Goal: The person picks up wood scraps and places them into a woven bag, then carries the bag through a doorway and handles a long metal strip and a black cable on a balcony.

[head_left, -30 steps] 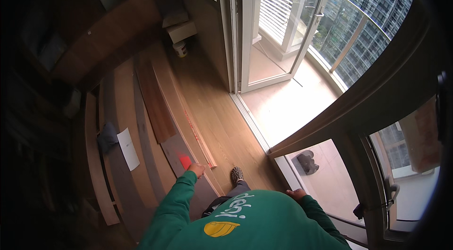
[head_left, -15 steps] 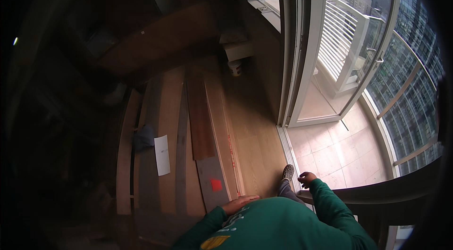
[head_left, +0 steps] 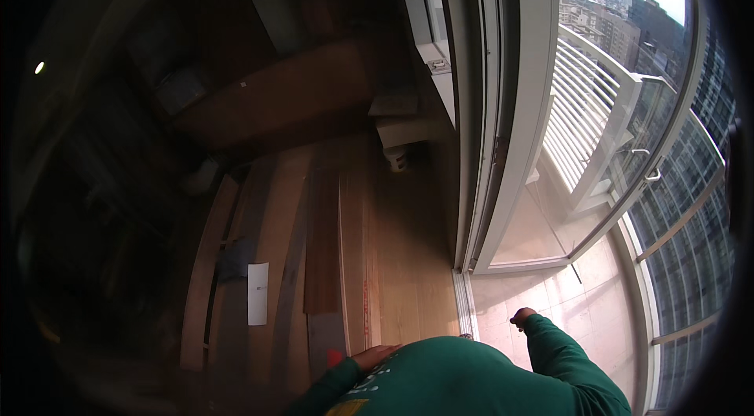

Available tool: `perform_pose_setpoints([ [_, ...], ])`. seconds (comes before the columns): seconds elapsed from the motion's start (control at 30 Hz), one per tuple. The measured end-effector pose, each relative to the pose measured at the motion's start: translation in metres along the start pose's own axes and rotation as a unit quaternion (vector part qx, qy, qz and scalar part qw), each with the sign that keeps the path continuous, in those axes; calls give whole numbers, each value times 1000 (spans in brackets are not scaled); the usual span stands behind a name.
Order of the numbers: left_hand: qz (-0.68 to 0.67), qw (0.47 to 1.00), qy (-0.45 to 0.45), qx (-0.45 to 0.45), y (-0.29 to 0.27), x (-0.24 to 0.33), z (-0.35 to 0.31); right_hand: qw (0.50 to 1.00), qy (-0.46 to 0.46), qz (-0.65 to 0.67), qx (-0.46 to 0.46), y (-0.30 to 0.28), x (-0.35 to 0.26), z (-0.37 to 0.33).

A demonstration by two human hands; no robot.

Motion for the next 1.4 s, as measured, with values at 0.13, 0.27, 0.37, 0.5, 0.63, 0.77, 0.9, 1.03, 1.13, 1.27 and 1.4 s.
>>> perform_pose_setpoints([
  [0.13,59,981,110,-152,11,82,59,973,-65,157,156,-65,-8,-6],
  [0.27,137,869,257,-400,55,215,101,961,-29,212,176,-51,-1,-23],
  [0.37,188,866,143,-442,57,234,153,957,24,258,128,-5,23,-30],
  [0.5,279,878,-47,-386,16,238,227,933,148,309,113,79,66,-56],
  [0.63,250,797,89,-543,22,330,229,807,318,480,131,161,91,-125],
  [0.77,-92,547,38,-831,77,430,189,690,370,600,163,177,40,-176],
  [0.9,-144,557,121,-809,147,475,111,573,340,723,180,211,-31,-175],
  [1.03,-299,511,199,-781,182,473,80,642,336,681,106,197,-88,-181],
  [1.13,-284,456,223,-813,200,473,76,603,342,711,116,208,-86,-189],
  [1.27,-121,485,220,-838,213,502,90,589,330,727,128,214,-70,-173],
  [1.4,-277,479,249,-795,227,510,107,592,324,714,184,236,4,-146],
])
Point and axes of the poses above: each hand's wrist, its own z-axis towards the middle knuckle, its own y-axis out of the palm, x = y × z, the point moved 4 cm from there along z, towards the middle knuckle, and after that the axes turned 3 degrees about -x, right-handed, at the moved point
